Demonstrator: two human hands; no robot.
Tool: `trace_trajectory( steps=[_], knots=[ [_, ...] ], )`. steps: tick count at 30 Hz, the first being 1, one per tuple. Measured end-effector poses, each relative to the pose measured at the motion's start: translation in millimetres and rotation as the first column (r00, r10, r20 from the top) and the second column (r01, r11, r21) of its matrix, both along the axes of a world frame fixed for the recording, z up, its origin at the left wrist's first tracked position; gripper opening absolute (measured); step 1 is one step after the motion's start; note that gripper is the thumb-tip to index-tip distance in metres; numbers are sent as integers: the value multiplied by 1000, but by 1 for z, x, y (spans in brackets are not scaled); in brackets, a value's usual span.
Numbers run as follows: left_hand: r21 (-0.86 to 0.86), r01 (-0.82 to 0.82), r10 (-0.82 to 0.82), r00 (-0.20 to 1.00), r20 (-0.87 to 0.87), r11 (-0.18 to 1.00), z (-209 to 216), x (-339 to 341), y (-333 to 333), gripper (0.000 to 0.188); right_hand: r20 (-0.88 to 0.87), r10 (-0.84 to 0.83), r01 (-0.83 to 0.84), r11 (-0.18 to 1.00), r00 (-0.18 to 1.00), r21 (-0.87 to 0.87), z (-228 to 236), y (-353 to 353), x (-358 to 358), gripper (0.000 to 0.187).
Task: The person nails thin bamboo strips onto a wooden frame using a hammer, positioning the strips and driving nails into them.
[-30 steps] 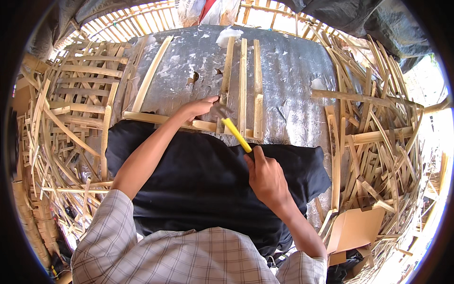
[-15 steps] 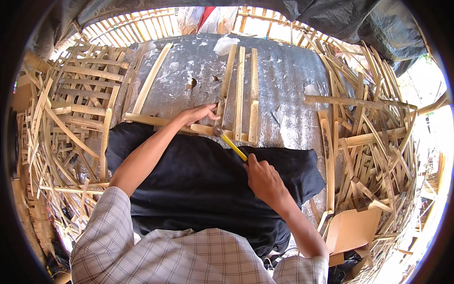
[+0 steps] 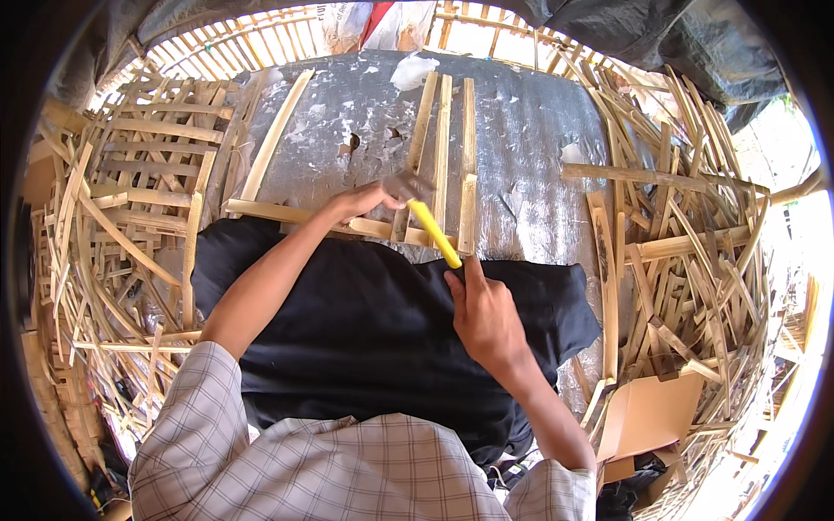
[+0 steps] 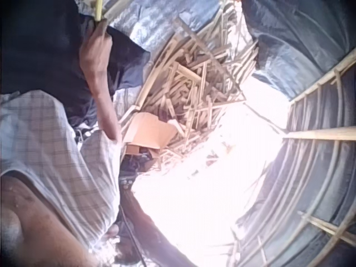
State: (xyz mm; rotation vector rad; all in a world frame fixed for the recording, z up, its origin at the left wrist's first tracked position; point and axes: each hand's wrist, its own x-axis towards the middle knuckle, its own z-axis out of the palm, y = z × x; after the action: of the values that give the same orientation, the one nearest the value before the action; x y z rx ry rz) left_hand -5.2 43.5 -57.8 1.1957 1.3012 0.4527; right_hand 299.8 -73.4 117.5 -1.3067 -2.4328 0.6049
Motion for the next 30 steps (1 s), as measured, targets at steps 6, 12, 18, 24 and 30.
trace_trajectory(
  steps=[6,12,18,24,30],
  knots=[
    [-42,-113,113,994,-3,993,19,14,-10,78,181,121,-112,992,976,-58,-11,11,16,26],
    [-21,-35,35,999,-12,999,11,2,-4,101,105,-27,35,997,994,-71,-10,8,6,26],
    [-48,-49,48,999,-10,998,39,12,-13,100,221,66,-68,998,973,3,9,16,23,29],
    [126,-212,226,968,-109,969,26,25,-16,80,62,27,-21,995,998,-93,-24,9,21,26],
    [292,-10,106,942,-317,957,63,-3,-15,56,-148,-153,143,986,977,-81,-3,63,12,27]
  ],
)
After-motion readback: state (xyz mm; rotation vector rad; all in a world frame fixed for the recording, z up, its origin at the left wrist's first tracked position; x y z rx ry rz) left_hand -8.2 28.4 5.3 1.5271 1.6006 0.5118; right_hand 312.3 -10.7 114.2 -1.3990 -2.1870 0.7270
